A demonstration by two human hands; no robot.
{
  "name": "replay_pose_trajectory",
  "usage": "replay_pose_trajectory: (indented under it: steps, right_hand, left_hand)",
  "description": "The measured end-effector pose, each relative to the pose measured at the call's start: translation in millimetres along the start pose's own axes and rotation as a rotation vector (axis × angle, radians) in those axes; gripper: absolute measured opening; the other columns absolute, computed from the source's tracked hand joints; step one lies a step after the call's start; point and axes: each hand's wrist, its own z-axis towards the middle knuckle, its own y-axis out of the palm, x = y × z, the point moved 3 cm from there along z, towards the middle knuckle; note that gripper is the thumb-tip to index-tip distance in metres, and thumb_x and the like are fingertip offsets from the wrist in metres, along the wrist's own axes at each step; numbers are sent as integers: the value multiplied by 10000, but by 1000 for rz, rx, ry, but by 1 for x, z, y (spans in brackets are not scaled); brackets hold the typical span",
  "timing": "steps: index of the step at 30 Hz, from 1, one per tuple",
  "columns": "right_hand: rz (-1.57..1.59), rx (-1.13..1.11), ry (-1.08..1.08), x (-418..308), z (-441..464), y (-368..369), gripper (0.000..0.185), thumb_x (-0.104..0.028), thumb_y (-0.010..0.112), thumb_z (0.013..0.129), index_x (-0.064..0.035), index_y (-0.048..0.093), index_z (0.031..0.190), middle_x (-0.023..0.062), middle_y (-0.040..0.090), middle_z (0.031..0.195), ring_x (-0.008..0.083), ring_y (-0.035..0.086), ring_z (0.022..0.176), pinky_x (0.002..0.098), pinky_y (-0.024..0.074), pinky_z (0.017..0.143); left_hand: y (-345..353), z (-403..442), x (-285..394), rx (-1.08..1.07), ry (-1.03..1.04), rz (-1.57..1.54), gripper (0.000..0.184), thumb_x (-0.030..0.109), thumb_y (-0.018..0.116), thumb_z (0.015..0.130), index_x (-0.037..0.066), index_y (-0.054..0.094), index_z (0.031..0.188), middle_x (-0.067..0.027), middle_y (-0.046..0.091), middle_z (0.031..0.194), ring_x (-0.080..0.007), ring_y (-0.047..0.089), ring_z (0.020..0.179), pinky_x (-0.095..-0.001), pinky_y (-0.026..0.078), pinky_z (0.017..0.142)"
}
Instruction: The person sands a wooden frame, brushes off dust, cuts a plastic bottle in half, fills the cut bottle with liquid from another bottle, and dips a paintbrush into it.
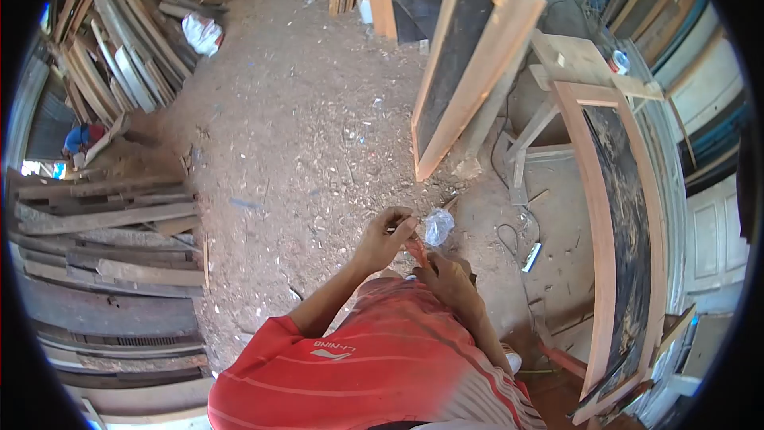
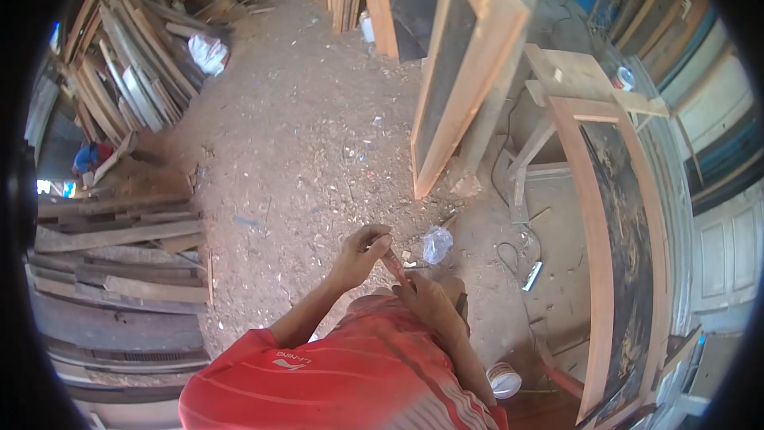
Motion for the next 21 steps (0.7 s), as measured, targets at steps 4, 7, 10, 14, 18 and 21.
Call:
replay_pose_trajectory:
  steps: [4, 7, 10, 14, 18, 21]
  right_hand:
    - [-72, -15, 129, -10, 12, 1, 361, -331, 682, 984, -47, 708, 1206, 304, 727, 975, 474, 723, 967, 538, 550, 822]
    - [-17, -83, 301, 8, 31, -1, 368, -308, 672, 977, -53, 698, 1242, 281, 743, 993, 465, 729, 966, 500, 560, 821]
    - [-11, -120, 319, 46, 57, 3, 361, -357, 677, 978, -9, 684, 1074, 256, 726, 905, 392, 734, 846, 488, 545, 743]
    - [-68, -105, 172, 49, 124, -5, 345, -316, 726, 955, -10, 726, 1117, 177, 736, 880, 248, 721, 810, 414, 554, 737]
    - [206, -160, 159, 8, 211, -32, 414, -238, 798, 912, 18, 735, 1232, 112, 759, 925, 176, 716, 827, 345, 574, 758]
    - [417, -214, 202, -54, 276, -57, 409, -228, 799, 927, 33, 739, 1235, 96, 758, 938, 142, 715, 831, 325, 578, 765]
  left_hand:
    - [-10, 4, -6, 142, -52, -84, 453, 269, 711, 1020, -27, 627, 1352, -122, 700, 1182, -184, 655, 1118, -356, 528, 989]
    - [-9, 8, -20, -1, -158, -1, 461, 262, 725, 1002, -2, 623, 1366, -134, 708, 1204, -207, 678, 1138, -371, 550, 986]
    - [-25, 28, -29, -155, -139, 12, 459, 252, 725, 999, -7, 624, 1364, -140, 725, 1186, -223, 698, 1119, -375, 563, 974]
    - [-63, 76, -11, -163, -108, 40, 452, 285, 703, 1014, -20, 639, 1342, -156, 738, 1167, -230, 706, 1092, -378, 559, 971]
    - [-126, 136, 3, -84, -124, 85, 443, 324, 644, 1052, -22, 650, 1330, -159, 737, 1166, -227, 702, 1076, -384, 556, 965]
    - [-181, 165, -14, 82, -184, 24, 461, 392, 591, 1084, -14, 674, 1286, -149, 749, 1115, -228, 717, 1034, -385, 569, 931]
